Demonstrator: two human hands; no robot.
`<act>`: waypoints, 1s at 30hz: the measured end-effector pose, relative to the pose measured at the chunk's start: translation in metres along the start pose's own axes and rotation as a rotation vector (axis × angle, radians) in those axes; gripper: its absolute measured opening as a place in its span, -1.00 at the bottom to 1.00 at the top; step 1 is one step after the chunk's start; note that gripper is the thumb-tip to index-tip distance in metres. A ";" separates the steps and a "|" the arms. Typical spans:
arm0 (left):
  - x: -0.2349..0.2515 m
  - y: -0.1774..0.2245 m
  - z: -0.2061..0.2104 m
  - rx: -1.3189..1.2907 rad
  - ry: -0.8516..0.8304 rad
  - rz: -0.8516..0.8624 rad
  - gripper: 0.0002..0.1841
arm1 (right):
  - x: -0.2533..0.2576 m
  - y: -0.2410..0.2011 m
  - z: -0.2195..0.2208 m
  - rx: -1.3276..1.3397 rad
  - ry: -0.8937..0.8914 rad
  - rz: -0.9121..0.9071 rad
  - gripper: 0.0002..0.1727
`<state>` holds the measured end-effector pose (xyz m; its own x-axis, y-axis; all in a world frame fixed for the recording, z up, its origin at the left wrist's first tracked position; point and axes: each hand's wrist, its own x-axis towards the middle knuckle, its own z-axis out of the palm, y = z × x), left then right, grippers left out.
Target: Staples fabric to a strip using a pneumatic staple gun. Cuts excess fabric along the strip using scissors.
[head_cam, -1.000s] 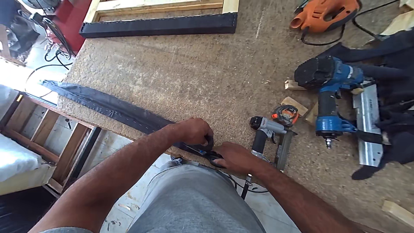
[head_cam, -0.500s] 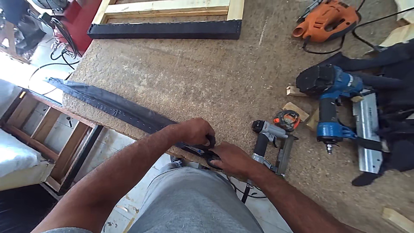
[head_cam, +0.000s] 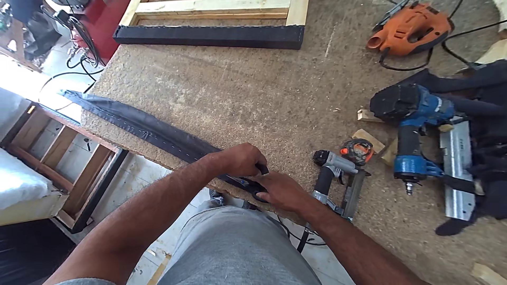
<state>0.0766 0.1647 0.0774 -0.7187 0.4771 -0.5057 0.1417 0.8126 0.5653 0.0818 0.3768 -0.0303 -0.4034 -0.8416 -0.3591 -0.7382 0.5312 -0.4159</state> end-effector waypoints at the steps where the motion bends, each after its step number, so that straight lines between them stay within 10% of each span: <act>1: -0.001 0.000 -0.001 -0.011 0.006 -0.003 -0.90 | 0.003 -0.002 0.000 -0.010 0.024 -0.022 -0.49; 22: -0.023 0.009 0.037 -0.155 0.416 -0.146 -0.75 | 0.040 -0.041 -0.011 0.144 0.342 -0.045 -0.53; 30: -0.045 0.011 0.020 -0.248 0.430 -0.099 -0.72 | 0.053 -0.085 -0.057 0.193 -0.053 0.194 -0.33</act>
<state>0.1242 0.1595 0.0931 -0.9434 0.1784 -0.2797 -0.0697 0.7177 0.6928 0.0926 0.2813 0.0341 -0.4946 -0.7191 -0.4882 -0.5314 0.6946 -0.4849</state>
